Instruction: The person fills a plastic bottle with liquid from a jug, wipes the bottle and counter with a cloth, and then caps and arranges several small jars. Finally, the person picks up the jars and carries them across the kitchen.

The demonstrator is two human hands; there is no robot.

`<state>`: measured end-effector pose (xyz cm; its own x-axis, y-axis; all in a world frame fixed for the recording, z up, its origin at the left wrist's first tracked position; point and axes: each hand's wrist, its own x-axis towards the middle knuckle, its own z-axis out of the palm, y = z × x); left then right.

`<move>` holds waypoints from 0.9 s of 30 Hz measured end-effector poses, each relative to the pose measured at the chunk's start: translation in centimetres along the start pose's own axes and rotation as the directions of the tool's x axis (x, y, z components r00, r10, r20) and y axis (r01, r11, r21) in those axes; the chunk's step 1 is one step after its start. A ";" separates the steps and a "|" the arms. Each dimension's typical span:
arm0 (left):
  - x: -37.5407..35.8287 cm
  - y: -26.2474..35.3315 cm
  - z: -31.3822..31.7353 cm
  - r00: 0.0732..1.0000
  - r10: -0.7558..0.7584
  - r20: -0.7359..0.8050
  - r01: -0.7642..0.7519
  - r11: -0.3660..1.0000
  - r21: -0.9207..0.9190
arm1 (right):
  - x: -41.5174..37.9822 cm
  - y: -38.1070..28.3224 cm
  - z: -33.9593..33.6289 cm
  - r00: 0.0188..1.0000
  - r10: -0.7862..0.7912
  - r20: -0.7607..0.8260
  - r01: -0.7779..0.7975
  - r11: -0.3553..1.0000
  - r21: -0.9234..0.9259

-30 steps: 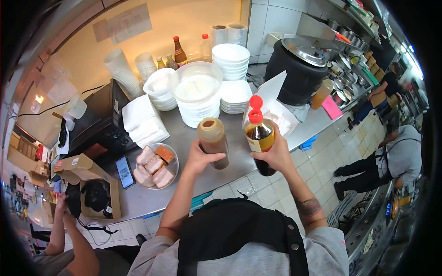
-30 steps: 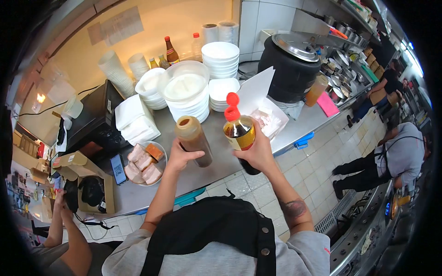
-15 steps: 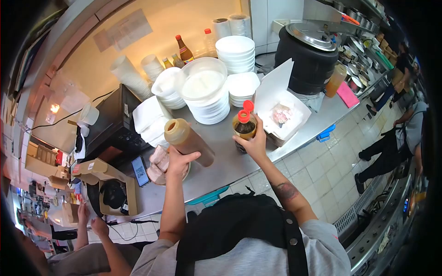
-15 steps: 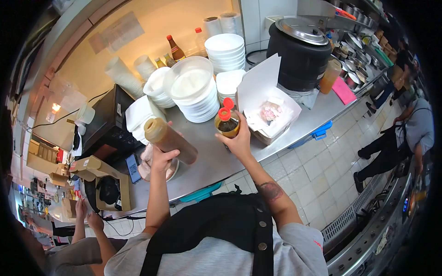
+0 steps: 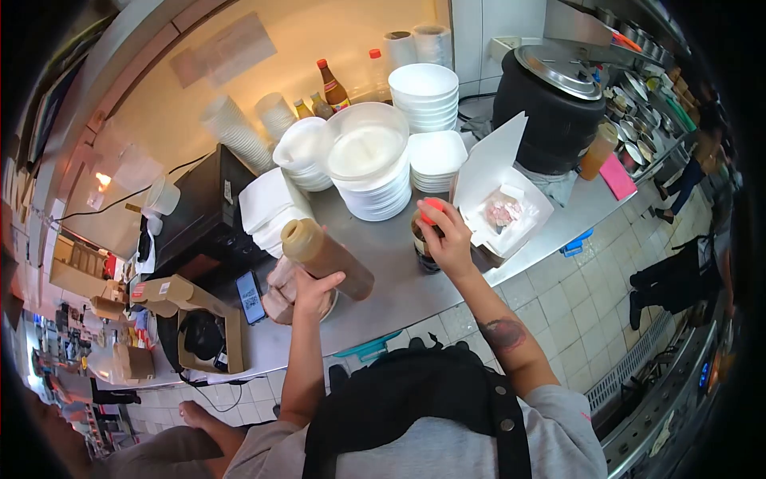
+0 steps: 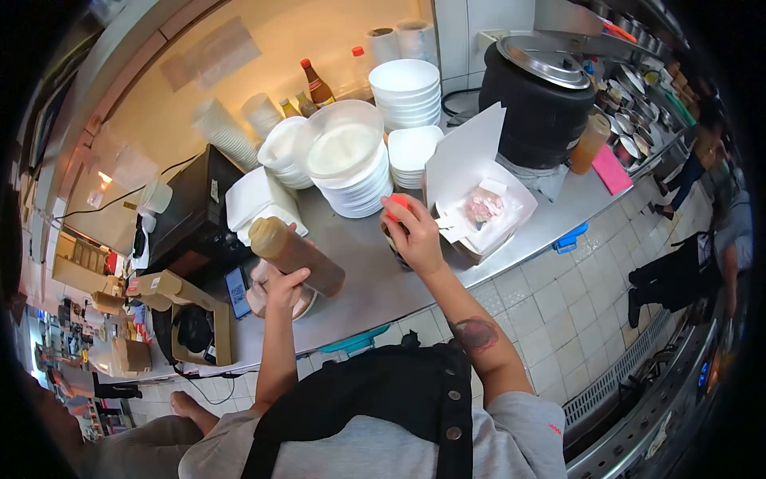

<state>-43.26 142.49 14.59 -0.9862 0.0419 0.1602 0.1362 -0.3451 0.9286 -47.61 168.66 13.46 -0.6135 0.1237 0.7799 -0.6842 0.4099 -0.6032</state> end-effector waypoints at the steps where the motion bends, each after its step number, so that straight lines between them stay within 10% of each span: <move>1: 0.2 0.2 0.2 1.000 -0.002 -0.010 0.002 1.000 -0.007 | 0.2 0.1 -0.1 1.000 -0.006 0.007 0.006 1.000 -0.001; 14: -1.3 -0.7 0.0 0.974 0.087 -0.209 0.007 0.913 0.409 | 7.1 -2.6 -3.1 0.952 0.169 0.255 -0.173 0.985 -0.009; 20: -1.9 -0.3 2.5 0.977 0.056 -0.207 0.048 0.884 0.464 | 26.8 -5.1 -4.7 0.989 -0.006 0.146 -0.038 0.953 0.300; 27: -1.4 -2.6 7.7 0.878 0.104 -0.467 0.104 0.911 0.398 | 44.5 2.1 5.1 0.918 -0.372 0.136 0.376 0.926 -0.005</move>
<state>-41.52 150.53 14.54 -0.8956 -0.4375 0.0811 0.0592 0.0634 0.9962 -78.33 170.40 46.03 -0.3621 -0.1621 0.9179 -0.8630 0.4305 -0.2644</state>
